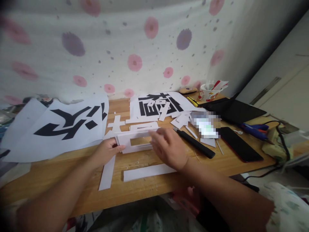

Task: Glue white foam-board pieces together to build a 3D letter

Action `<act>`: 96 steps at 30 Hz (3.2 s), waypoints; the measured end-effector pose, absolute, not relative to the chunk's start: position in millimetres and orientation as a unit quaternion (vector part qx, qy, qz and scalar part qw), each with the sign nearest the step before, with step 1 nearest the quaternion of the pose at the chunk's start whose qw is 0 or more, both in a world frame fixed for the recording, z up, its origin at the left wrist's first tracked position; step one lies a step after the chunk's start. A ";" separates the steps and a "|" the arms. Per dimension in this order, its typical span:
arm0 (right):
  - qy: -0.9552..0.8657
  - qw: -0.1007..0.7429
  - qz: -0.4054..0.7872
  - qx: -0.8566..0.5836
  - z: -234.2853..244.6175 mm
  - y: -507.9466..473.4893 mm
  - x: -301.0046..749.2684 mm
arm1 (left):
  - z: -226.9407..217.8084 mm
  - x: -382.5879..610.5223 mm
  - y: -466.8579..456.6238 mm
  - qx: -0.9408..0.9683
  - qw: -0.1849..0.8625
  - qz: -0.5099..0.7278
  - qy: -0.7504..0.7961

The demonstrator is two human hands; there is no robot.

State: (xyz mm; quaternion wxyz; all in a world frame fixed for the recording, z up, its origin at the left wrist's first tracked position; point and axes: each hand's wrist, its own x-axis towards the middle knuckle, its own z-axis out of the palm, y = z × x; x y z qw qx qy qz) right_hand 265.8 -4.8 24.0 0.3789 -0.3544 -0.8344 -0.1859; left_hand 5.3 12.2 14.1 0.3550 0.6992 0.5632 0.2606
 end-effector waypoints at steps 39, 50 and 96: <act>-0.797 0.282 0.136 -0.516 16.6 16.2 278.7 | 18.1 9.0 9.9 0.798 0.209 0.165 0.541; -0.794 0.272 0.136 -0.527 17.6 15.3 279.4 | 22.0 12.2 8.9 0.790 0.226 0.160 0.548; -0.818 0.421 0.060 -0.387 48.4 -11.7 280.0 | 18.5 6.3 -15.4 0.598 0.629 0.332 0.368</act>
